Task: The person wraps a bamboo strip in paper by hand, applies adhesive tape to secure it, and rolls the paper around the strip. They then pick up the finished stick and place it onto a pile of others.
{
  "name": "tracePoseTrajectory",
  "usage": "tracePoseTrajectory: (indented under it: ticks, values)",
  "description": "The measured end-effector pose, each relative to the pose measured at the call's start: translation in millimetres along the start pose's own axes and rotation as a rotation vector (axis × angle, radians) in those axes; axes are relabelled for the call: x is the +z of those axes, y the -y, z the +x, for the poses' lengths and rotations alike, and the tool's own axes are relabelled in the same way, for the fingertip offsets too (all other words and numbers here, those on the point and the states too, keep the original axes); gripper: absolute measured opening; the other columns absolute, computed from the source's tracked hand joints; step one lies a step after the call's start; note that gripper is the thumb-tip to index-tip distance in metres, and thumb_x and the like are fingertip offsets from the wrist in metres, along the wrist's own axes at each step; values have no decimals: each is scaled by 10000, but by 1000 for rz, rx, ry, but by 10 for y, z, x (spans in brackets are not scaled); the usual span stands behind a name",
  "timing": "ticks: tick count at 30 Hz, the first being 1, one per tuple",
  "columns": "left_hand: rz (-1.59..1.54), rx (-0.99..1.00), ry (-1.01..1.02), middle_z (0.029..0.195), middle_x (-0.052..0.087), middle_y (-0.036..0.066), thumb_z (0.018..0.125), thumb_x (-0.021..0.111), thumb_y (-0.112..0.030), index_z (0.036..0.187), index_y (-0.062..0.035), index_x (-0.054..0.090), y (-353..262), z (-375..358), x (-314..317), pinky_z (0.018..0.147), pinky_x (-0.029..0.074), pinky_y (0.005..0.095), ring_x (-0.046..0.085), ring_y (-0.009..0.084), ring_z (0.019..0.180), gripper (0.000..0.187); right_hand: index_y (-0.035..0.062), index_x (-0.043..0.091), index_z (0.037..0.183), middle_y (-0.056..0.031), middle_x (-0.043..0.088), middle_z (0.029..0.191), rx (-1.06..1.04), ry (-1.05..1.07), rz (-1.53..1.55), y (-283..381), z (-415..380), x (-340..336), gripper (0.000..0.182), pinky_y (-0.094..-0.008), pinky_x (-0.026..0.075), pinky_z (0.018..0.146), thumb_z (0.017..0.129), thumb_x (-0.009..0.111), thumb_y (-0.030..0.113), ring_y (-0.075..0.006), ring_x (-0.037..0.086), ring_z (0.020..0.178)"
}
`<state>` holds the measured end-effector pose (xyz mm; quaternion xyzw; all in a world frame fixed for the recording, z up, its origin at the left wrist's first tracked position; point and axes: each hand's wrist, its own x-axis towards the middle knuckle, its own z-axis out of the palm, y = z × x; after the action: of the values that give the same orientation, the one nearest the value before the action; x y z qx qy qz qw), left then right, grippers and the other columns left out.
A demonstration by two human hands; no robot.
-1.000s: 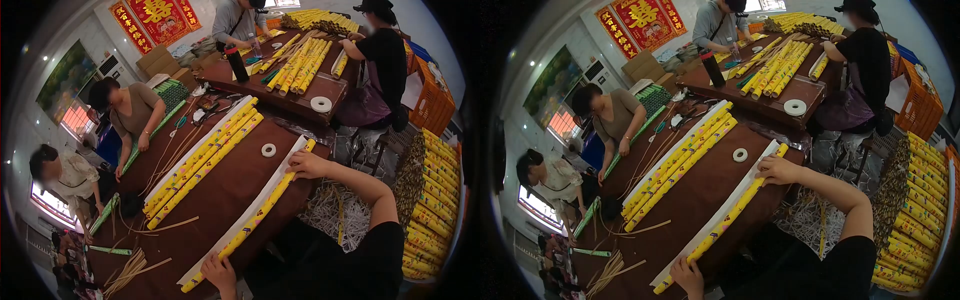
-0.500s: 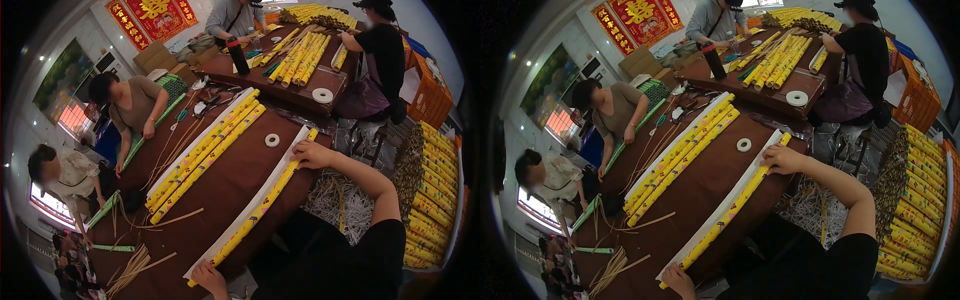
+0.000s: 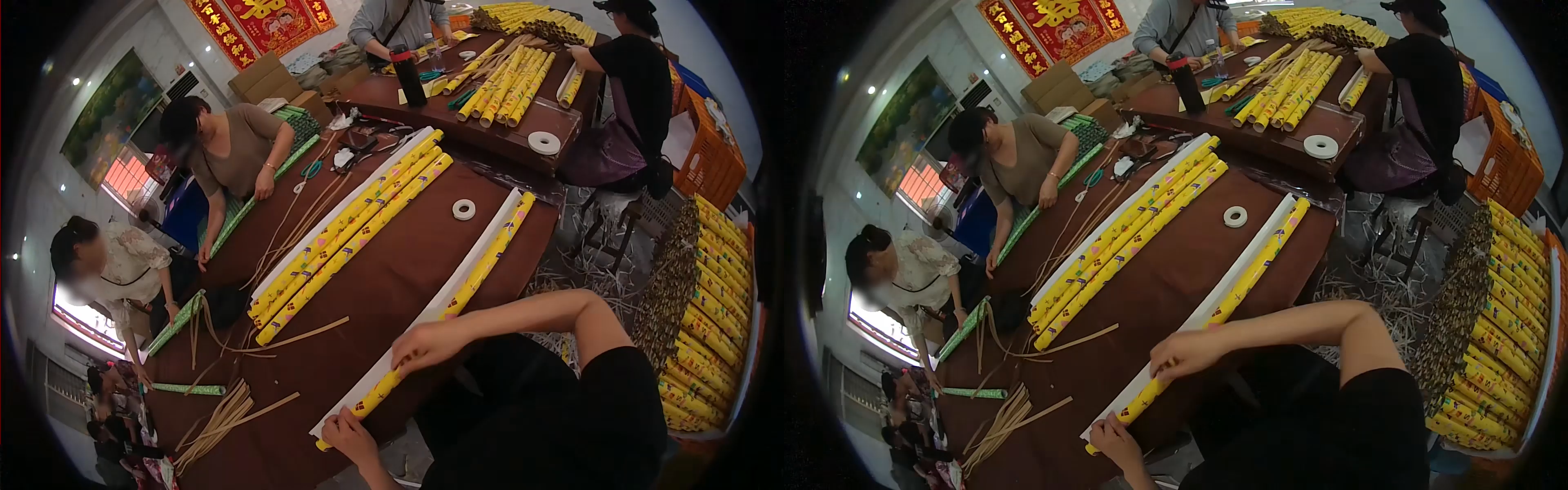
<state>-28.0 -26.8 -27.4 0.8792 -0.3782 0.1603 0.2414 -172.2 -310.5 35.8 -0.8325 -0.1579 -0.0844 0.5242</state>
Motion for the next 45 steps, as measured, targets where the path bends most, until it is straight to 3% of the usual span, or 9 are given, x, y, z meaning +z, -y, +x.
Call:
tracePoseTrajectory:
  ticks: [8, 18, 19, 21, 23, 33, 37, 41, 45]
  values:
    - [-21, 39, -130, 937, 559, 168, 974, 545, -154, 999, 48, 641, 10, -17, 56, 806, 388, 437, 514, 331, 922, 226, 32, 673, 961, -178, 672, 839, -20, 248, -176, -39, 1700, 1140, 229, -437, 503, 701, 896, 603, 241, -334, 662, 805]
    - [-31, -76, -57, 1028, 577, 194, 934, 594, -160, 1006, 43, 646, 76, -55, 69, 890, 385, 464, 524, 367, 1009, 221, 57, 761, 846, -87, 722, 835, 56, 531, -219, -52, 2490, 1650, 151, -356, 533, 650, 803, 674, 173, -239, 690, 786]
    - [-24, -59, -45, 998, 569, 188, 932, 595, -156, 978, 39, 644, 30, -33, 31, 864, 387, 459, 525, 363, 987, 207, 56, 761, 853, -84, 724, 842, 470, 432, -756, 268, 2565, 2004, 134, -359, 533, 654, 785, 689, 147, -237, 690, 791]
    - [-11, -44, -35, 968, 562, 181, 931, 596, -152, 951, 35, 643, 6, -15, 7, 838, 389, 454, 526, 360, 965, 195, 55, 760, 860, -81, 725, 848, 881, 281, -1278, 280, 2539, 2000, 126, -363, 534, 658, 768, 704, 120, -234, 690, 795]
    - [-72, -46, -22, 935, 550, 178, 933, 586, -137, 954, 35, 643, 6, -10, 6, 827, 387, 467, 519, 362, 943, 183, 50, 753, 907, -87, 726, 873, -71, 413, -158, -288, 2308, 1451, 166, -371, 540, 686, 754, 728, 108, -242, 690, 811]
    - [11, -88, 128, 942, 595, 160, 956, 535, -135, 926, 15, 660, 404, -93, -241, 891, 395, 465, 554, 342, 959, 198, 65, 719, 1005, -103, 713, 896, -121, 254, -158, -463, 2299, 1676, 269, -407, 534, 741, 742, 716, 123, -283, 681, 870]
    - [283, -197, -200, 974, 662, 100, 929, 585, -188, 1038, -58, 686, 459, -140, -369, 974, 374, 443, 582, 293, 1013, 197, 70, 707, 1017, -123, 710, 939, -135, 293, -112, -578, 2285, 1761, 273, -423, 524, 777, 752, 682, 128, -315, 669, 919]
    - [-129, -552, -235, 1068, 682, 128, 816, 666, -89, 1166, -57, 651, 767, -74, -299, 902, 471, 431, 603, 346, 1022, 351, 52, 674, 991, -127, 695, 864, -74, 318, 11, -339, 2284, 1520, 242, -382, 525, 725, 760, 705, 116, -281, 678, 823]
    - [-556, -751, -129, 916, 713, 132, 825, 606, -28, 1193, -21, 625, 834, 76, -271, 823, 511, 324, 686, 187, 885, 369, 43, 626, 943, -103, 684, 821, -60, 314, 101, -500, 2360, 1570, 233, -345, 525, 701, 764, 766, 95, -229, 681, 799]
